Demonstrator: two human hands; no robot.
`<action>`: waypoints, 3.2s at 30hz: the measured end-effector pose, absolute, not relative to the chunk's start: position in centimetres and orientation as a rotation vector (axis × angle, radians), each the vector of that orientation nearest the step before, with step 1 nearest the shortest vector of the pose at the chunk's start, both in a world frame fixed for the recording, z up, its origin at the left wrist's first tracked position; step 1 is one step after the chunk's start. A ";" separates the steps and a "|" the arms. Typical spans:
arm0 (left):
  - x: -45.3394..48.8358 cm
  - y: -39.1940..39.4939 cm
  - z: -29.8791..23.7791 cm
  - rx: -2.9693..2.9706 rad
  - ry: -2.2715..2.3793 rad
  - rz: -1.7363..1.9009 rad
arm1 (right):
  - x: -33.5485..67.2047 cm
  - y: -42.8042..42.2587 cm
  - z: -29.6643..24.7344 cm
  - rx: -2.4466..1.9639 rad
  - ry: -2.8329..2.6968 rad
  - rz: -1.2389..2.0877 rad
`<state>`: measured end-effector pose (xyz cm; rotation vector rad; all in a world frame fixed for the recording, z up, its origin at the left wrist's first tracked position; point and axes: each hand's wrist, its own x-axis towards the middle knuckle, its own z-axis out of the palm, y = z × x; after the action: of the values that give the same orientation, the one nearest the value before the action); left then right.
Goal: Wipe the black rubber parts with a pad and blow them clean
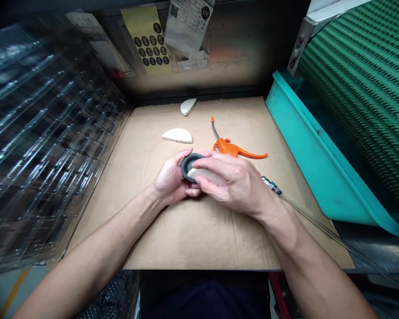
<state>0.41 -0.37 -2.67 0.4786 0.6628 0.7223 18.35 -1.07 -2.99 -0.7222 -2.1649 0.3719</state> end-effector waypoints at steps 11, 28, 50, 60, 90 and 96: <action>0.4 -0.4 -2.8 0.499 0.688 0.692 | 17.6 -1.3 -3.1 -0.698 -2.105 0.391; 0.3 -0.2 -3.3 0.603 0.699 0.686 | 19.8 -0.8 -3.0 -0.784 -2.240 0.434; -0.2 0.4 -2.6 0.456 0.751 0.822 | 19.7 -1.0 -2.6 -1.139 -2.151 0.073; -0.4 0.4 -2.4 0.349 0.765 0.996 | 19.3 -1.0 -2.9 -1.225 -2.027 0.135; 0.0 0.0 -2.6 0.530 0.933 0.893 | 18.4 -0.7 -4.2 -0.952 -2.134 0.265; -0.1 0.1 -2.7 0.531 0.912 0.896 | 18.4 -1.2 -3.8 -0.973 -2.105 0.520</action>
<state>-0.09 0.10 -2.68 0.5309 0.9116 0.8961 18.38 -1.18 -3.82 -0.9730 -2.1050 0.5203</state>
